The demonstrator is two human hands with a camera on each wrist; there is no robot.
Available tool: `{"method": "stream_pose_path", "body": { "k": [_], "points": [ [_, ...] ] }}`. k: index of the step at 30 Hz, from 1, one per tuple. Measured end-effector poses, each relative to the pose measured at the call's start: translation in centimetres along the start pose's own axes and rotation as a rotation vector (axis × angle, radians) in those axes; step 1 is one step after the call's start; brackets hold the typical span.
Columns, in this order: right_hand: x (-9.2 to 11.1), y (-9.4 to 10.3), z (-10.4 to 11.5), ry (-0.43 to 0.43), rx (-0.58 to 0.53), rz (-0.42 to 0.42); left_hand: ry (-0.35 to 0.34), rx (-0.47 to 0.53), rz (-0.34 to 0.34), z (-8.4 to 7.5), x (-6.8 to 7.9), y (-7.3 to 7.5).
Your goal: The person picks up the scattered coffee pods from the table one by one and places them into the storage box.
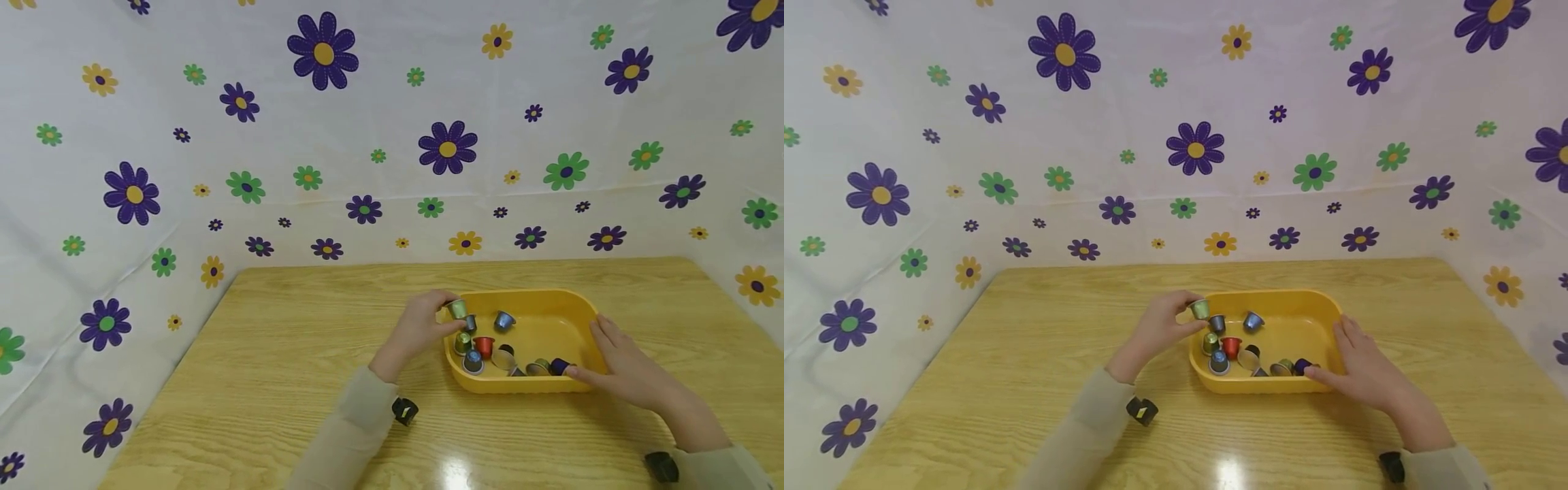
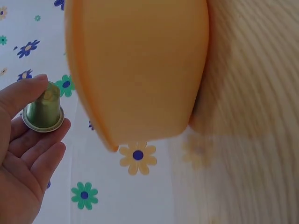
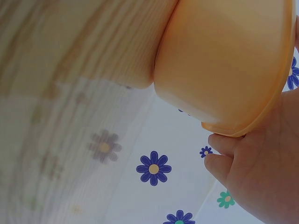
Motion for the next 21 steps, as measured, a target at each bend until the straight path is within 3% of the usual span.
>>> {"method": "stream_pose_path", "body": {
  "k": [8, 21],
  "points": [
    [0.0, 0.0, 0.0, 0.005, -0.001, -0.001, 0.025, 0.022, 0.113, -2.1, -1.4, -2.0],
    [0.0, 0.1, -0.1, 0.008, -0.012, -0.001, -0.029, 0.01, 0.122, -4.0, -3.2, -4.5]
  ]
}}
Point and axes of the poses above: each hand's wrist, its own x-axis away from the middle knuckle, its own y-axis out of the back of the hand, z = x × y, the point moved 6 cm from there along -x, towards the middle knuckle, and after that the axes turned 9 degrees about -x, right-handed, at the moved point
